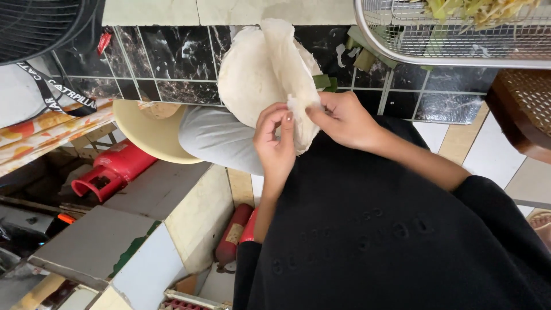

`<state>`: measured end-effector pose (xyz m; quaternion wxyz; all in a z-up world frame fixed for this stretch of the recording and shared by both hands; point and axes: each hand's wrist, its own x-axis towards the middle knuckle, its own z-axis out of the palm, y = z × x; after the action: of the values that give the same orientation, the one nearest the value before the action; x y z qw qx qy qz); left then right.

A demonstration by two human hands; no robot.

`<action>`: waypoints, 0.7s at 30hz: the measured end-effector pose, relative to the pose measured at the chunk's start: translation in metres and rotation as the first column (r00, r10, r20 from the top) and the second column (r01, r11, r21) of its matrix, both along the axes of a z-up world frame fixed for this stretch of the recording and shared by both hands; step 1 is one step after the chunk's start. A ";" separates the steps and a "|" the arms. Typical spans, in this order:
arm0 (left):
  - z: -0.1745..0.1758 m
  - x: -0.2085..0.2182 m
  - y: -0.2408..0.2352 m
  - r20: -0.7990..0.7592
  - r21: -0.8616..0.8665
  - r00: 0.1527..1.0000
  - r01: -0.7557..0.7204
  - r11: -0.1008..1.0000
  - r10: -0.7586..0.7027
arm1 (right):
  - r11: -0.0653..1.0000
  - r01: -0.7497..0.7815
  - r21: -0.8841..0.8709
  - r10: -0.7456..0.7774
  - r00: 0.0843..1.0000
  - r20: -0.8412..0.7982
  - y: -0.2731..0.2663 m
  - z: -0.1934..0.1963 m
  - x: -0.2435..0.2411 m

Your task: The person handles thin, white, circular sheets, separating them and placing them on a counter. They then pick up a green leaf and place it on one of the sheets. The person continues to separate and handle the sheets.

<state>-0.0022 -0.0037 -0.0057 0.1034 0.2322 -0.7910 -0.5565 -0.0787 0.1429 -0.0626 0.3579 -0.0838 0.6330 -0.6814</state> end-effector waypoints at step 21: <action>0.001 -0.014 -0.010 0.033 -0.211 0.999 -0.020 0.977 0.028 | 0.999 0.023 0.028 -0.021 0.998 -0.055 0.013 -0.023 0.025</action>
<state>-0.0164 -0.0138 -0.0047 0.1199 0.2396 -0.8444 -0.4640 -0.0540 0.1564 -0.0856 0.3340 -0.0901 0.6531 -0.6737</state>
